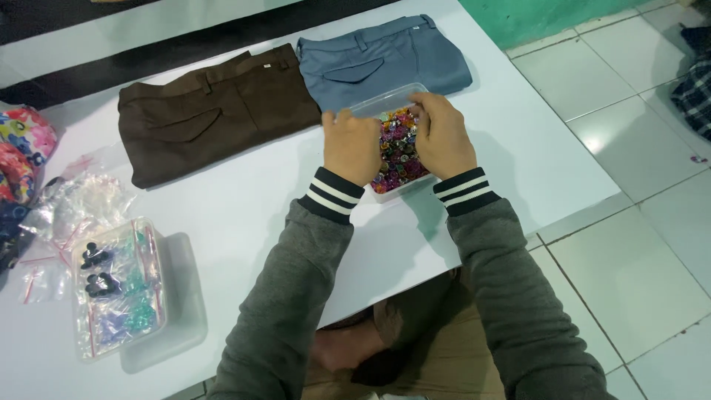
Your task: Sorting and arranging small colorful decorative buttons and beads on a work table
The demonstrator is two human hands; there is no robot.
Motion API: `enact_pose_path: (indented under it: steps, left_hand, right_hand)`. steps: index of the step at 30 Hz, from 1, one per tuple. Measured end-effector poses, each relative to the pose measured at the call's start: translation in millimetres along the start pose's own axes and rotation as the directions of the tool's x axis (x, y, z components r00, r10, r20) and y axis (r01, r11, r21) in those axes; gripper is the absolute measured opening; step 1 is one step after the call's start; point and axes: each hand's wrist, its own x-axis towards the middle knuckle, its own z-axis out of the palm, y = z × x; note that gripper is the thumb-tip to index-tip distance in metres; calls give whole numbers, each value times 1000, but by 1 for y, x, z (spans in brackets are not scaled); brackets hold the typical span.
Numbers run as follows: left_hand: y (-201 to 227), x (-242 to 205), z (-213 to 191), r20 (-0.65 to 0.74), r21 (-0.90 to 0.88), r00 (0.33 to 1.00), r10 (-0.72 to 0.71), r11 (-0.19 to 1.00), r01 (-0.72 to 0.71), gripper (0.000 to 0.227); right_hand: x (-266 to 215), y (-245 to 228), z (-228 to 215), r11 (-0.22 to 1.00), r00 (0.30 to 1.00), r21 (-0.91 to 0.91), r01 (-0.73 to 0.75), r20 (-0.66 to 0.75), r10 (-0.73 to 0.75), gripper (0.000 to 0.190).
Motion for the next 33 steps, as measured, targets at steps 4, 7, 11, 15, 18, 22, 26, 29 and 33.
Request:
enact_pose_path:
  steps: [4,7,11,15,18,22,26,29,33]
  left_hand:
    - [13,7,16,-48,-65,995,90,994,-93,12]
    - [20,6,37,148,-183,985,89,981,-61,19]
    - [10,14,47,290,-89,955,64,995,-40,13]
    - [-15,29,49,256,45,965,56,997,-70,11]
    - [-12,40,11,191,-128,981,39,992,-15,7]
    - [6,44,23,203,-173,978,39,985,-3,7]
    - [9,48,42,222,-393,962,157,918,-60,10]
    - [-2,50,59,210,-398,961,180,913,-84,9]
    - [-10,52,58,335,-350,932,140,937,-15,14]
  right_hand:
    - [3,-6,-4,1000,999,23,18,-35,-17,40]
    - [0,-2,-3,1000,1000,19,17,-18,-17,46]
    - [-1,2,-2,999,999,31,-39,-4,39,51]
    - [-2,-1,-3,997,999,56,-46,-22,47,52]
    - [-1,3,-3,1000,1000,4,-24,-18,24,52]
    - [-3,-3,-4,998,998,29,-59,2,59,52]
    - [-3,1,-2,997,997,25,-75,-4,76,54]
    - [-2,2,-2,996,996,15,-85,1,85,53]
    - [-4,-4,-3,994,995,35,-104,9,103,52]
